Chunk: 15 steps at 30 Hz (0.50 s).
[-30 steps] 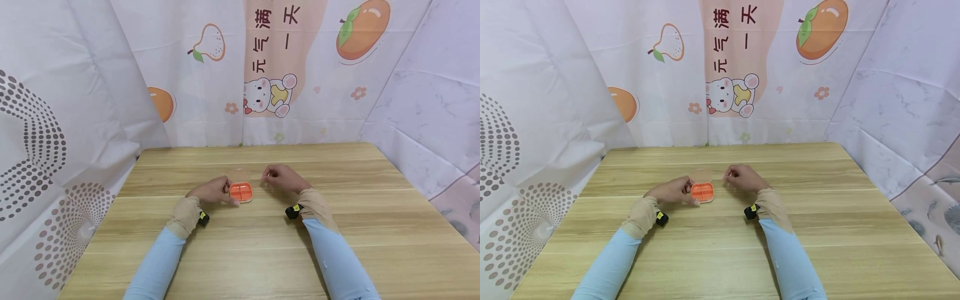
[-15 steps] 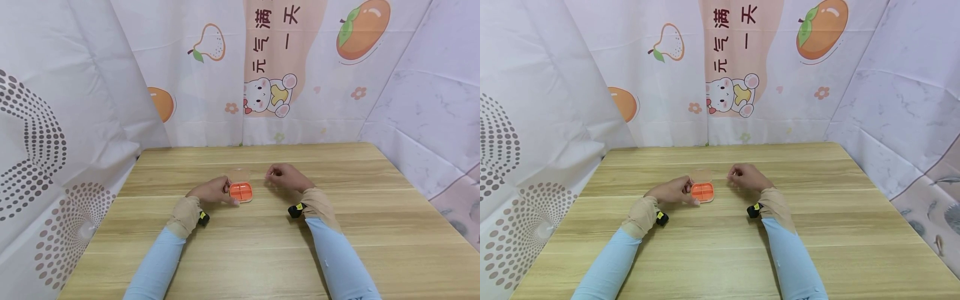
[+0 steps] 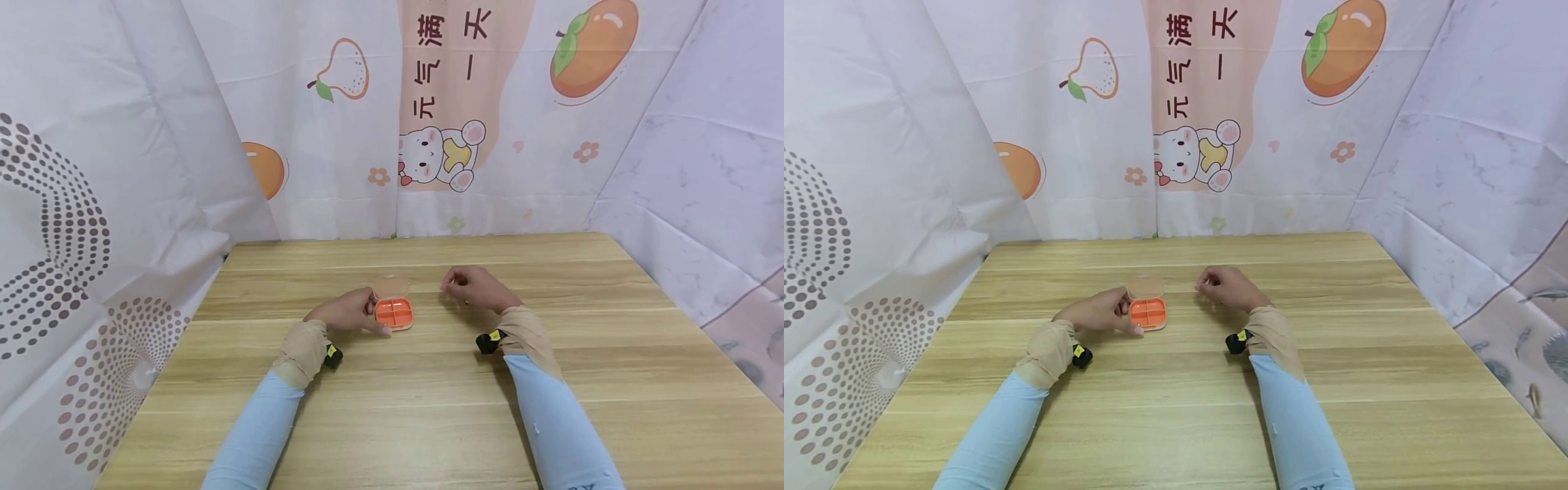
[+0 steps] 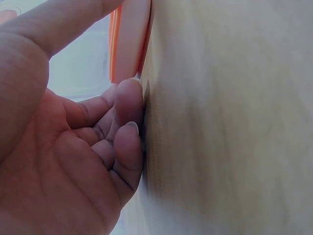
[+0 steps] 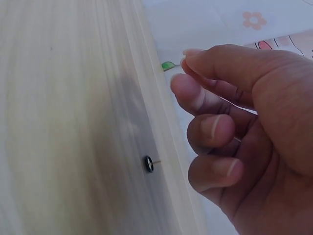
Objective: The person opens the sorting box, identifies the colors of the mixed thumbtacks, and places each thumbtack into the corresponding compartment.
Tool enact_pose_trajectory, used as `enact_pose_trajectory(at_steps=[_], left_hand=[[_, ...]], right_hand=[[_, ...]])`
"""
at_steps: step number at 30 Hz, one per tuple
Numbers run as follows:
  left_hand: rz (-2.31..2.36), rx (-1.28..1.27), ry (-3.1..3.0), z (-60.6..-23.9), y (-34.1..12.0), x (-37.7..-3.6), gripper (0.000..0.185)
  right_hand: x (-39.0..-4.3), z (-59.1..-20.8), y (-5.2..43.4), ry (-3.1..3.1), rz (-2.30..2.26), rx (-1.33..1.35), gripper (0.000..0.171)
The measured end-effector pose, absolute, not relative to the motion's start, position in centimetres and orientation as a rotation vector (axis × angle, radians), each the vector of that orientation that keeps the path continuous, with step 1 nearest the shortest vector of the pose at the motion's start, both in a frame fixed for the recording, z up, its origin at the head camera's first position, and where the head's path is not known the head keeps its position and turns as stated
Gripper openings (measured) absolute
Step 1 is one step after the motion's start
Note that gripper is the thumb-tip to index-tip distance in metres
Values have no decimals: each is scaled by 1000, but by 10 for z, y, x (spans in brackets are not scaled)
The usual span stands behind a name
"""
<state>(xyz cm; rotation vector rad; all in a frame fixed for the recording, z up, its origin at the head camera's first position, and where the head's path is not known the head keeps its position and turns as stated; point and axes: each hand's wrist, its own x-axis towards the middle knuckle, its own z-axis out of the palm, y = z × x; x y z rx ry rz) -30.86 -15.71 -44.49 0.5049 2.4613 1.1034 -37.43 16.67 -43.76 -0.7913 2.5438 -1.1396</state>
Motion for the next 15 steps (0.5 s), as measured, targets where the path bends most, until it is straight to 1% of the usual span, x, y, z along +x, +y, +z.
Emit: enact_pose_trajectory(at_steps=[15], left_hand=[[1083,512,2467,-446,-158,-309,55]], right_hand=[[-375,-436,185,2511,-1220,-681,23]])
